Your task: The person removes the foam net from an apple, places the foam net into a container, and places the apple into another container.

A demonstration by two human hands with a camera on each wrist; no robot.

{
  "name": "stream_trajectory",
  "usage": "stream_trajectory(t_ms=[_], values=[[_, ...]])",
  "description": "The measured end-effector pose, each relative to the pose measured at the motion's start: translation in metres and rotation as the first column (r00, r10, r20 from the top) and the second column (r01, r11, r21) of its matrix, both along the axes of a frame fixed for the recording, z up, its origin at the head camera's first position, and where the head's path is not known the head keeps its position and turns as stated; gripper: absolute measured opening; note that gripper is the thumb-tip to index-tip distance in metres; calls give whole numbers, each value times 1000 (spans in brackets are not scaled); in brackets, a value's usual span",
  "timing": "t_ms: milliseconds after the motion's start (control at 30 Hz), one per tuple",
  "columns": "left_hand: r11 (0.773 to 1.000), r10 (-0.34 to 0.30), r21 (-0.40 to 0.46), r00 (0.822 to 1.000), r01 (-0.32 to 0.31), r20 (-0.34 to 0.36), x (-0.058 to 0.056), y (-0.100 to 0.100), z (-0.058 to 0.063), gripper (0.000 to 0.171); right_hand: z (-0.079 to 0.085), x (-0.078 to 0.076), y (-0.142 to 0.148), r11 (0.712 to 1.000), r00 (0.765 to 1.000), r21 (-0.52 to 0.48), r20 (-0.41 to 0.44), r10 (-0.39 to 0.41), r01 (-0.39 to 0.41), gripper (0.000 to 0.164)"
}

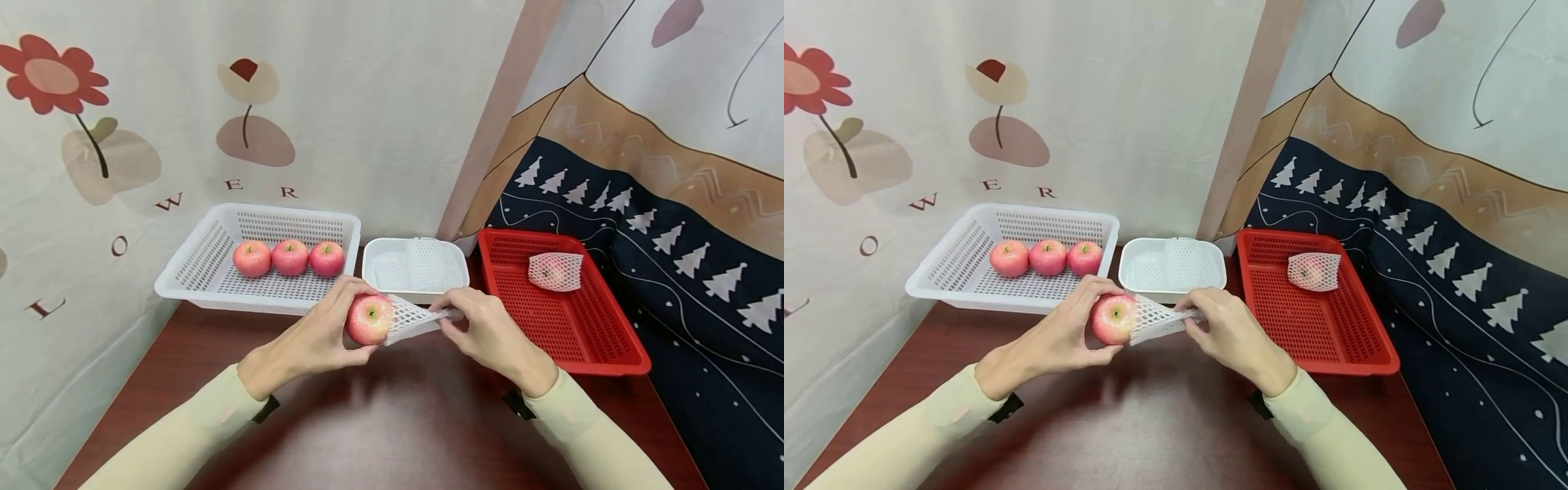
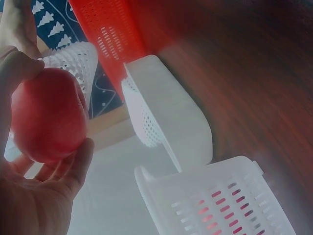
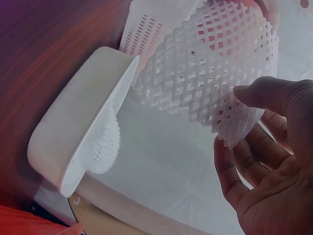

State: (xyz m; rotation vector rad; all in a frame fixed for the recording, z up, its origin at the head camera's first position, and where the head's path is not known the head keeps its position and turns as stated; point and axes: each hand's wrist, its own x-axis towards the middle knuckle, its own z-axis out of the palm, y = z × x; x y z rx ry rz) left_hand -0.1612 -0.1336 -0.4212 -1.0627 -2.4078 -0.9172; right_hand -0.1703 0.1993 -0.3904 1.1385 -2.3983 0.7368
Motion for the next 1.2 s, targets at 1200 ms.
stream_trajectory(t_ms=[1200], values=[[1000,12,-11,998,-11,61,3,-14,-1,79,14,-22,19,996,993,-18,79,-91,92,29]])
